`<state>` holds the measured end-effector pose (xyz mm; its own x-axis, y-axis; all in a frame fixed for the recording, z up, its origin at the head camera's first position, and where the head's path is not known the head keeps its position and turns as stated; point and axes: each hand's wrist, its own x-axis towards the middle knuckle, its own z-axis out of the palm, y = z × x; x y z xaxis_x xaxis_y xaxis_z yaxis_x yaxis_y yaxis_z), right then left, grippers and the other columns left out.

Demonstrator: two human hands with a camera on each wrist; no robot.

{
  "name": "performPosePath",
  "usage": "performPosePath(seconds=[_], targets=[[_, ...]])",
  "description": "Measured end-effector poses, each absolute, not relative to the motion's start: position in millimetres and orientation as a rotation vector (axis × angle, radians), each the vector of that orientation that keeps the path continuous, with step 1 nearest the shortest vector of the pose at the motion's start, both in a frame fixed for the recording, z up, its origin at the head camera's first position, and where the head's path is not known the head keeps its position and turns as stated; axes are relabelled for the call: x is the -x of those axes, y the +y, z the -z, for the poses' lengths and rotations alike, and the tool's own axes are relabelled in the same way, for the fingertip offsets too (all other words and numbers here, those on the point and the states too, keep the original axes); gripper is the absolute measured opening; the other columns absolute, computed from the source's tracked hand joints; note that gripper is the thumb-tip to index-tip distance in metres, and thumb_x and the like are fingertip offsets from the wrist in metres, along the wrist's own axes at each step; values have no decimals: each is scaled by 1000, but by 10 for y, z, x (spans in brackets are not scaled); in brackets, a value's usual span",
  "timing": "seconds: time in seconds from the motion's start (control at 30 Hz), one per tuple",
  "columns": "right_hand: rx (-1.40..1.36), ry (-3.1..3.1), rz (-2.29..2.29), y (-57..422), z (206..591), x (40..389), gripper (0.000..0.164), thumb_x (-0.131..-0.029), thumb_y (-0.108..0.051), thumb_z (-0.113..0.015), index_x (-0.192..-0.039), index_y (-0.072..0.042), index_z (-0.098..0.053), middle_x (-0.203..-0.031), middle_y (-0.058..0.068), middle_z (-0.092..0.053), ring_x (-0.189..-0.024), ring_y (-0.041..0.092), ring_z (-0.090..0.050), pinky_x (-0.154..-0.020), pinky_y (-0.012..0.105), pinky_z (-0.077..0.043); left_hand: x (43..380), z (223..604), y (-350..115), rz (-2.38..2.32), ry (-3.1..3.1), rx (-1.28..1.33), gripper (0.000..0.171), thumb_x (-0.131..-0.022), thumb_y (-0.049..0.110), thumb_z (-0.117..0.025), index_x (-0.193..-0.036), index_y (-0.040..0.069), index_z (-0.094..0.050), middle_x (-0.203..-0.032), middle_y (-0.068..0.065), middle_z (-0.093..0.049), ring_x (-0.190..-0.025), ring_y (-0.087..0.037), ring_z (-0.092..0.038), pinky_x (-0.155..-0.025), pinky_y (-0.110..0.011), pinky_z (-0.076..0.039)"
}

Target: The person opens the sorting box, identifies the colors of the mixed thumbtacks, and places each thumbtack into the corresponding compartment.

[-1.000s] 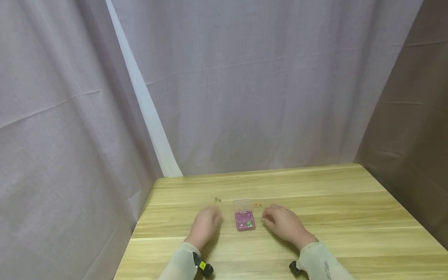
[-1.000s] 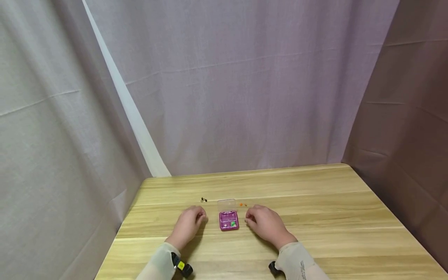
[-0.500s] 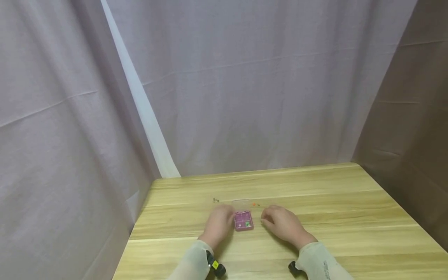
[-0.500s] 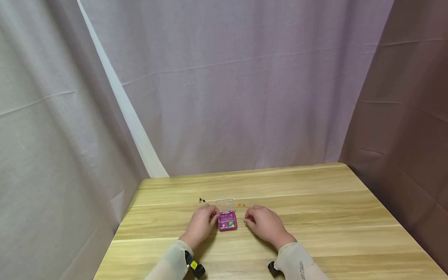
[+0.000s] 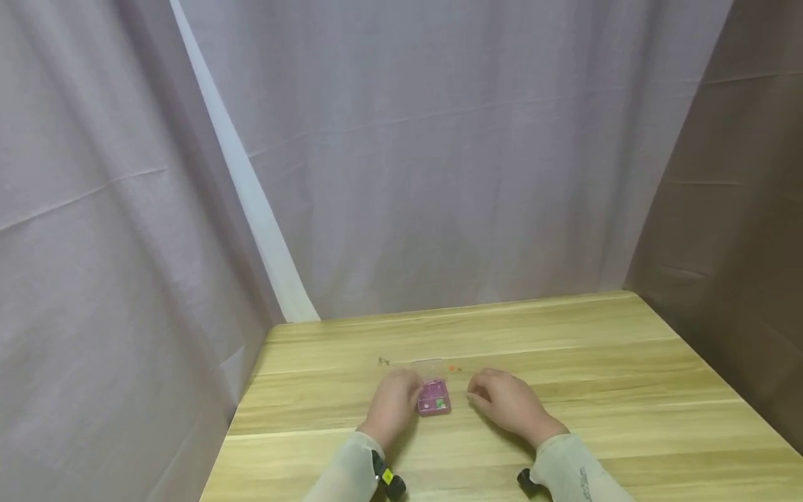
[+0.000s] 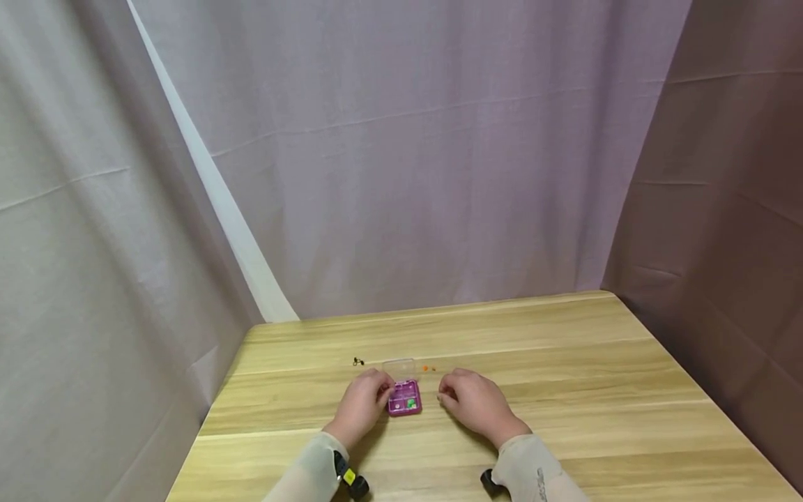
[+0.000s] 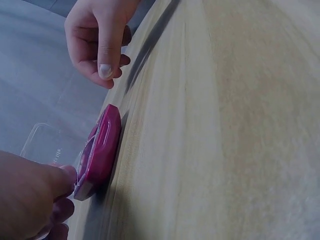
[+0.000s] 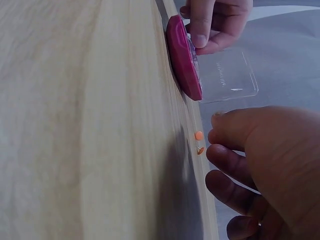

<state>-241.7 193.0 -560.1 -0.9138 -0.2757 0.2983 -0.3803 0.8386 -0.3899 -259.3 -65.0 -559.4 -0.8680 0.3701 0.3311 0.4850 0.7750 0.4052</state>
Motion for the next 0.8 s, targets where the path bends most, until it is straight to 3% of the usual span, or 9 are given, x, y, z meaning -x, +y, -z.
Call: performPosePath(seconds=[0.37,0.57,0.8], targets=[[-500,-2810,-700,1941,5550,2425,6,-85,-36,-73,-87,-33,-68,-81,-21,-60,-76,1,-55,-76,35,-55,2530,5579,-778,781,-2735,625,19,-92,29,-66,-106,17,-72,-105,0,-73,-100,-16,-61,-93,-47,-53],[-503,-2801,-690,1956,5545,2434,7,-85,-35,-74,-88,-31,-69,-83,-19,-61,-77,2,-56,-76,35,-55,2499,5603,-1063,851,-2693,521,21,-90,31,-68,-105,16,-72,-100,-1,-73,-89,-15,-62,-84,-46,-56],[-513,-2797,-695,1953,5531,2458,7,-85,-34,-73,-89,-30,-70,-84,-19,-62,-79,2,-56,-76,35,-54,2434,5664,-1443,875,-2695,370,16,-88,31,-70,-100,20,-72,-89,8,-67,-79,-7,-57,-74,-38,-55]])
